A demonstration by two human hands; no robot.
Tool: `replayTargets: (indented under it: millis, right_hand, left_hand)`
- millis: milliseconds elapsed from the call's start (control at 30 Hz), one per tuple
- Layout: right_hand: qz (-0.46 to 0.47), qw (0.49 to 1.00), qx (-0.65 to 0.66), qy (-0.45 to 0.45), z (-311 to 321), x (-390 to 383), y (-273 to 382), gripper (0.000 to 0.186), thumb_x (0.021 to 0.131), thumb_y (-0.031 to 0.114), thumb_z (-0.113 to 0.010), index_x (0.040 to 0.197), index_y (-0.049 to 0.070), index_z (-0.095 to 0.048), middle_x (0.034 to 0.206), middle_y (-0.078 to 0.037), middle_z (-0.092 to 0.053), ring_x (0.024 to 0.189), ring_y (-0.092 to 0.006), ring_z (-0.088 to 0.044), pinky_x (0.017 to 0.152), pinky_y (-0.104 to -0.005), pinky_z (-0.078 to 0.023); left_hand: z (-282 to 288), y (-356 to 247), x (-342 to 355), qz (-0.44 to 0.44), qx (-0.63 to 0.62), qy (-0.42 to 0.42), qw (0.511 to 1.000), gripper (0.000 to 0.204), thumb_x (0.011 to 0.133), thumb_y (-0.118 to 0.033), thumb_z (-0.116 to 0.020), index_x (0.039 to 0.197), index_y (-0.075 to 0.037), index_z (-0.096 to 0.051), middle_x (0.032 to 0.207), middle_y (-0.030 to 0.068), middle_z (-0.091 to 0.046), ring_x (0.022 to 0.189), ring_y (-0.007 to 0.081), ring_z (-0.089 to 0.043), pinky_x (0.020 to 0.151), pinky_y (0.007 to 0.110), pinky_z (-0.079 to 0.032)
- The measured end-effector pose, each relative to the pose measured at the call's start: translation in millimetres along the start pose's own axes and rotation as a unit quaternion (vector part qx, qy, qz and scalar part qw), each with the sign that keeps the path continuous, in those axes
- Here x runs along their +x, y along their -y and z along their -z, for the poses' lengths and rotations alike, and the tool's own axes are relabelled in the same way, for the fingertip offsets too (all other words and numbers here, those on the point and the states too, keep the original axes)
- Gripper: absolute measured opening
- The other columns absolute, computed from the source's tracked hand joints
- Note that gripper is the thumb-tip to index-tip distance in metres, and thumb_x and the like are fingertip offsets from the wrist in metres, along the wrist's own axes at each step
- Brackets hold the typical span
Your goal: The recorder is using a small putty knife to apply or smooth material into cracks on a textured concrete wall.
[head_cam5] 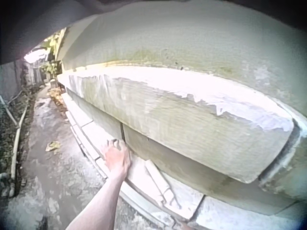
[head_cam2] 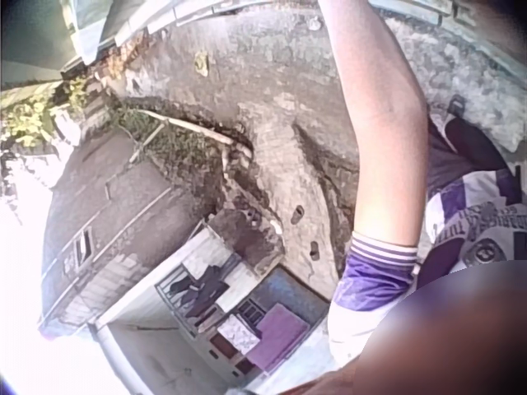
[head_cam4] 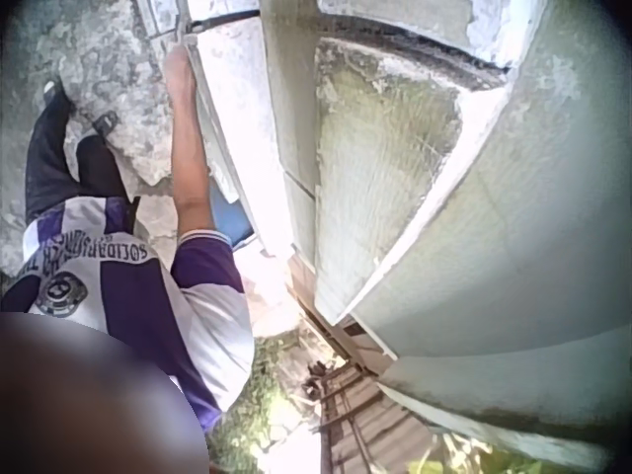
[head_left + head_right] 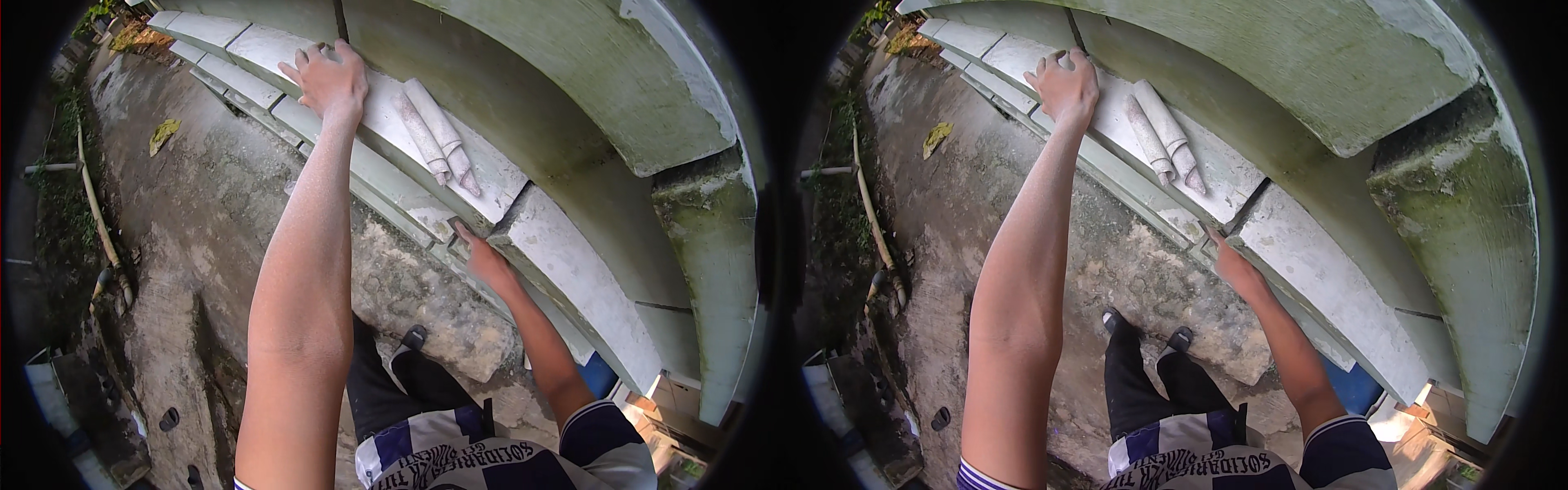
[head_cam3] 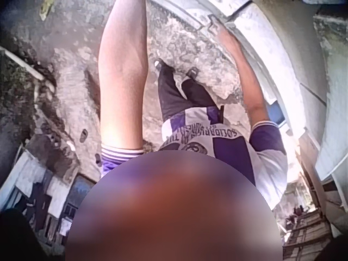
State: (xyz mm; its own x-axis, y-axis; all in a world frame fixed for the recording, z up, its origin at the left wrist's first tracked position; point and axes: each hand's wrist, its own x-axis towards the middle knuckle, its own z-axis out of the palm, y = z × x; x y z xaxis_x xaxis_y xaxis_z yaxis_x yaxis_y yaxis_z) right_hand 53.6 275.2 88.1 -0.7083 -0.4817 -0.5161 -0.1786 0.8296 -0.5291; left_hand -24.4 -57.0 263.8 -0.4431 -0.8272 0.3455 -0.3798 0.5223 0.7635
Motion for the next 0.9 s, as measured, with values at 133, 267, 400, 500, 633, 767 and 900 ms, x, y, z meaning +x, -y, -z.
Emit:
replayTargets:
  millis: [133, 267, 400, 500, 633, 767, 900]
  right_hand:
    - [-0.022, 0.999, 0.011, -0.024, -15, 36, -36, 0.084, 0.07, -0.016, -0.038, 0.145, 0.023, -0.034, 0.142, -0.026, -0.037, 0.13, -0.0337, -0.04, 0.109, -0.0364, -0.03]
    - [-0.017, 0.997, 0.078, 0.015, -6, 18, -2, 0.084, 0.07, -0.017, -0.036, 0.145, 0.022, -0.036, 0.143, -0.024, -0.038, 0.132, -0.0303, -0.039, 0.11, -0.0331, -0.028]
    - [-0.048, 0.998, -0.017, -0.026, -10, 23, -9, 0.08, 0.072, -0.014, -0.039, 0.144, 0.022, -0.037, 0.141, -0.025, -0.039, 0.131, -0.0326, -0.039, 0.109, -0.0332, -0.03]
    - [-0.053, 0.998, 0.025, -0.012, -2, 19, 2, 0.079, 0.073, -0.012, -0.04, 0.144, 0.024, -0.037, 0.141, -0.025, -0.039, 0.13, -0.0341, -0.04, 0.108, -0.0346, -0.032]
    - [-0.045, 0.998, -0.029, -0.027, -6, 14, 4, 0.079, 0.074, -0.01, -0.042, 0.145, 0.025, -0.034, 0.139, -0.023, -0.042, 0.125, -0.0333, -0.047, 0.104, -0.0359, -0.037]
    - [-0.135, 0.988, 0.075, 0.02, 3, 8, 13, 0.08, 0.074, -0.008, -0.043, 0.145, 0.025, -0.032, 0.139, -0.022, -0.044, 0.124, -0.0326, -0.048, 0.103, -0.0354, -0.038]
    - [-0.014, 0.997, -0.06, -0.043, -18, 10, -7, 0.08, 0.074, -0.007, -0.048, 0.146, 0.025, -0.032, 0.138, -0.022, -0.045, 0.122, -0.033, -0.049, 0.103, -0.037, -0.038]
  left_hand:
    - [-6, -10, -1, -0.004, -0.017, 0.013, 1.0, 0.053, 0.09, -0.04, -0.043, 0.127, -0.003, -0.052, 0.14, 0.0151, -0.039, 0.142, 0.0343, -0.012, 0.104, 0.061, -0.029]
    - [1, 3, 1, -0.005, -0.001, 0.008, 1.0, 0.054, 0.09, -0.041, -0.043, 0.127, -0.003, -0.051, 0.141, 0.0155, -0.038, 0.142, 0.0346, -0.012, 0.105, 0.06, -0.028]
    - [-4, -3, -1, -0.002, -0.002, 0.013, 1.0, 0.054, 0.09, -0.041, -0.043, 0.127, -0.003, -0.051, 0.141, 0.0154, -0.038, 0.142, 0.0348, -0.012, 0.105, 0.06, -0.028]
    - [-2, -1, 3, -0.014, 0.0, 0.009, 1.0, 0.054, 0.09, -0.041, -0.043, 0.127, -0.003, -0.051, 0.141, 0.0153, -0.039, 0.142, 0.035, -0.012, 0.105, 0.06, -0.028]
    - [-3, -2, 2, -0.007, -0.011, 0.009, 1.0, 0.053, 0.09, -0.041, -0.042, 0.127, -0.003, -0.052, 0.141, 0.015, -0.039, 0.142, 0.0355, -0.012, 0.105, 0.06, -0.028]
    - [1, 0, -1, -0.003, -0.003, 0.02, 1.0, 0.053, 0.09, -0.041, -0.042, 0.127, -0.003, -0.052, 0.14, 0.0145, -0.039, 0.141, 0.0359, -0.013, 0.105, 0.06, -0.029]
    - [1, 0, 0, 0.002, -0.001, 0.009, 1.0, 0.053, 0.09, -0.042, -0.042, 0.126, -0.004, -0.052, 0.139, 0.0146, -0.04, 0.141, 0.0361, -0.013, 0.105, 0.059, -0.029]
